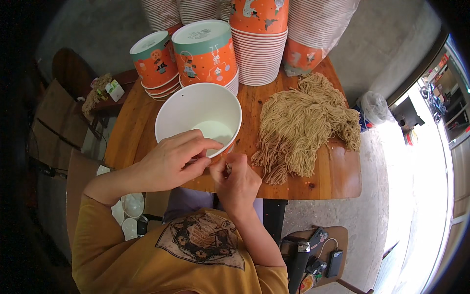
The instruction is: Threading handles through pre-punched holes in paper buckets for packaging.
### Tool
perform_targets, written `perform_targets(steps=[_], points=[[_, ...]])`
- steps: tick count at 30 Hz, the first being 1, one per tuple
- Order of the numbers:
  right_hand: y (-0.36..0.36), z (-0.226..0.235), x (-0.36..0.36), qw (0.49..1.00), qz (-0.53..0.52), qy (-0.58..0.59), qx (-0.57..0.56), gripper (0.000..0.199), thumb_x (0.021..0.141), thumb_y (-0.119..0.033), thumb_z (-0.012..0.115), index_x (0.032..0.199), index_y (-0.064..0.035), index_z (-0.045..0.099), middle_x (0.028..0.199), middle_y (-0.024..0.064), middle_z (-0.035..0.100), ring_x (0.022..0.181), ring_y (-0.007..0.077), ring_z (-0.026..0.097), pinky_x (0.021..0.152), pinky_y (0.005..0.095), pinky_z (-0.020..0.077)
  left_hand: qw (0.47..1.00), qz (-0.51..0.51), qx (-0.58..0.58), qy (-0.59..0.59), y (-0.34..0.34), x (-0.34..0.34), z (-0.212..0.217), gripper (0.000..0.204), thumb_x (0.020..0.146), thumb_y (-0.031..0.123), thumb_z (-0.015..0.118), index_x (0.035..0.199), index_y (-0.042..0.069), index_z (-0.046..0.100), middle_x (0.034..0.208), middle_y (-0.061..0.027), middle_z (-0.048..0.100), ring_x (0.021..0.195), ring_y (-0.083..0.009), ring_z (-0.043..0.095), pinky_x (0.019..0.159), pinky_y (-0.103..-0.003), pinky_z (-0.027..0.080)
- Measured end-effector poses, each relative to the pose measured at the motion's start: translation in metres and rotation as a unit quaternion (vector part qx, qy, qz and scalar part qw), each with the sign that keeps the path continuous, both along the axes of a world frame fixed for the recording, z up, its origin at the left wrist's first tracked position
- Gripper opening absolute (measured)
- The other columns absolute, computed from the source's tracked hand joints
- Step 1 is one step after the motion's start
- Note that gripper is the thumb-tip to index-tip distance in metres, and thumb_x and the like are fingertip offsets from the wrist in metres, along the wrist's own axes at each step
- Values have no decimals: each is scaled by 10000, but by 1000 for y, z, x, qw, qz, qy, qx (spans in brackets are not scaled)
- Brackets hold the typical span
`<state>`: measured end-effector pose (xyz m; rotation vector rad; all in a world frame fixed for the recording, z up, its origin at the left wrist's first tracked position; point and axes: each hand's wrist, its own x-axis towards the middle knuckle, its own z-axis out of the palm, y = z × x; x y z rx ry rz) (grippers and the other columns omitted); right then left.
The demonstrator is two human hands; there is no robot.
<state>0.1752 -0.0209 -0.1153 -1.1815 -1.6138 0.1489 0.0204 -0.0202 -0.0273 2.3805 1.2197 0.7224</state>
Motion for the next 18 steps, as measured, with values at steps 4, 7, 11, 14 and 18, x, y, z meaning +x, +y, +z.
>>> perform_targets(steps=[4,7,11,14,18], points=[[1,-4,-1,1000,7,-7,4,254,749,-30,711,856,-77,485,557,36,524,457,184,558,433,304,434,1000,-1,-2,0,0,0,0,280,849,82,619,1121,37,572,902,-100,558,822,-282,599,703,-391,499],[3,-4,-2,1000,8,-10,18,259,740,-17,706,862,-76,485,560,33,525,456,183,556,435,301,434,1000,0,-3,0,1,0,0,281,850,81,620,1123,39,572,903,-99,560,816,-280,600,698,-389,500],[4,-4,-2,999,19,-1,28,261,737,-2,699,870,-75,487,563,30,527,457,184,555,438,300,437,1000,-3,-7,-11,1,0,0,279,851,74,617,1124,40,575,902,-98,563,799,-275,602,685,-382,499],[2,-3,-2,999,24,-2,22,262,737,3,699,874,-73,489,569,32,533,464,183,561,446,299,443,1000,-1,-18,-23,2,-1,-1,299,854,52,614,1151,61,583,873,-75,553,761,-227,595,659,-345,496],[2,-3,-2,999,25,-3,22,266,736,6,700,877,-72,489,583,34,540,475,183,568,453,298,447,999,1,-24,-26,2,-1,0,323,858,32,611,1177,80,591,843,-53,540,726,-180,585,637,-311,491]])
